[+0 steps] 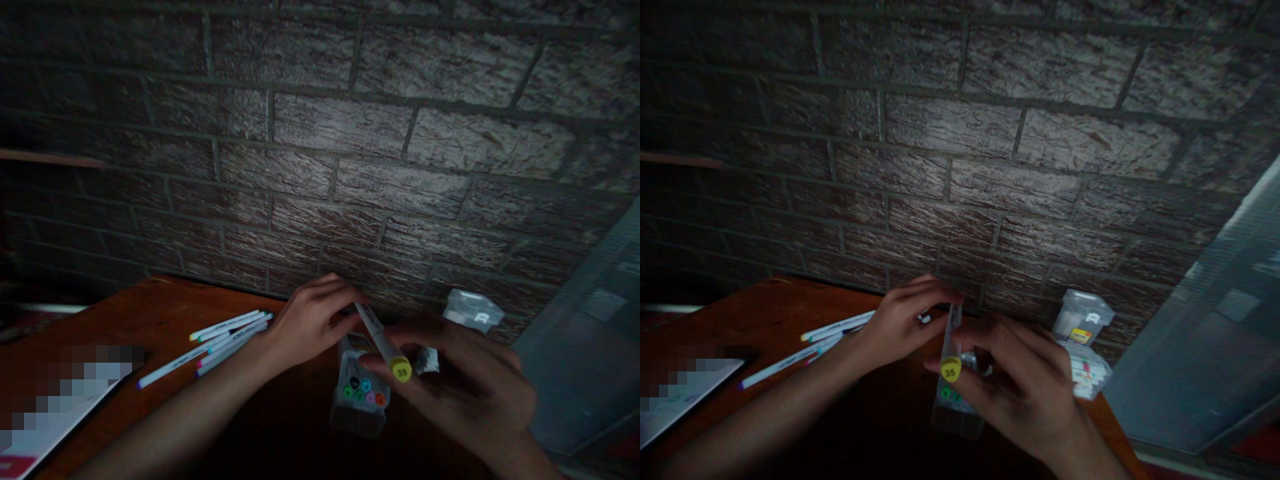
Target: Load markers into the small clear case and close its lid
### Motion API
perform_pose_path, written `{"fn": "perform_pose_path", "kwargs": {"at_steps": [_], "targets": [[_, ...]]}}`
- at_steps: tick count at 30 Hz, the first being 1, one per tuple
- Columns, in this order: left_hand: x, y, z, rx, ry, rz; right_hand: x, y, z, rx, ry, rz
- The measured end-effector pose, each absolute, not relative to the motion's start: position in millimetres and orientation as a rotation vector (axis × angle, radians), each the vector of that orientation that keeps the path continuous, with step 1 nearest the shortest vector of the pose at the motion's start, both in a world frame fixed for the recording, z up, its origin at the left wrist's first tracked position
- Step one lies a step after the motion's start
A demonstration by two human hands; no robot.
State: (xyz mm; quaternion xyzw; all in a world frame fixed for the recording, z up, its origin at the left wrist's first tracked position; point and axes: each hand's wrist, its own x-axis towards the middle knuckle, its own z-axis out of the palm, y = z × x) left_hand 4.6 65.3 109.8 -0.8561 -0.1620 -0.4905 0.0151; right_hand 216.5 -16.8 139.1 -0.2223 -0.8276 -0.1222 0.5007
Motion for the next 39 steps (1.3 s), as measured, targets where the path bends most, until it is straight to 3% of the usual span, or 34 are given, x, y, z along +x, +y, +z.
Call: {"fn": "perform_pose_path", "kwargs": {"at_steps": [39], "targets": [[10,60,108,-2.685,-0.498,-1.4,218,-23,151,-0.584,-2.072,-0.284]]}}
